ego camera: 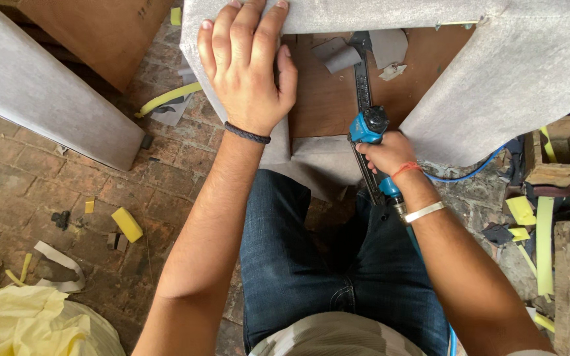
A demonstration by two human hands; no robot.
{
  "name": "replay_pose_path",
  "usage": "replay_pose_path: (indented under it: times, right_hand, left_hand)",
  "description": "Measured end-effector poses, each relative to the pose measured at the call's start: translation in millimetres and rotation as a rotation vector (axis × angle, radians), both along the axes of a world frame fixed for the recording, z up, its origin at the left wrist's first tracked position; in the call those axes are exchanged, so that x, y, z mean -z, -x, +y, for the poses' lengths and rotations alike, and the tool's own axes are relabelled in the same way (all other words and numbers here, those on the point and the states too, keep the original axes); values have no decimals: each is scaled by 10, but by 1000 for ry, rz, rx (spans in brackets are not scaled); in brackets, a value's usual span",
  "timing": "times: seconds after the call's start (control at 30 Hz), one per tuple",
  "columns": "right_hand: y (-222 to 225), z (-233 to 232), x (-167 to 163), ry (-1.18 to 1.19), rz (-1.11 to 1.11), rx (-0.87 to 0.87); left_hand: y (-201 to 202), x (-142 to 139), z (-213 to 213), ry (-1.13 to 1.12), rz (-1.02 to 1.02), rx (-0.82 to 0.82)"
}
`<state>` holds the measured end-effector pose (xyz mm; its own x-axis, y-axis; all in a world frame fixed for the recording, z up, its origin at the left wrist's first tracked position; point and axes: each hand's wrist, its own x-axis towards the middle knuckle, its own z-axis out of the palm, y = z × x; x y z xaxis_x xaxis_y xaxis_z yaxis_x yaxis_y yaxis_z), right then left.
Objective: The person sits on the floor with a wooden furniture frame on their lap and staples grey fabric over its edges using a pneumatic nail gun. They pull and tuck the fabric taut, cut excess fabric with shears, and rotate the frame to staple different sides.
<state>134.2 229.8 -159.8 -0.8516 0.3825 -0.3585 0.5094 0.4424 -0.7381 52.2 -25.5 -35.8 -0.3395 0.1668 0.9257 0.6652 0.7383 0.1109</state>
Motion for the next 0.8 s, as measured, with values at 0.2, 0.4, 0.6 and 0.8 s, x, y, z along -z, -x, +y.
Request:
replay_pose_path:
  times: [0.2, 0.4, 0.6, 0.8]
  right_hand:
    - [37, -53, -67, -97, -39, -37]
    - [150, -237, -53, -163, -72, -102]
    - [82, -141, 12, 101, 23, -100]
    - [-542, 181, 163, 783, 114, 50]
  left_hand:
    - [25, 29, 15, -7, 31, -3]
    - [18, 41, 12, -2, 22, -1]
    - [-5, 40, -6, 17, 6, 11]
    - [-19, 72, 9, 19, -23, 14]
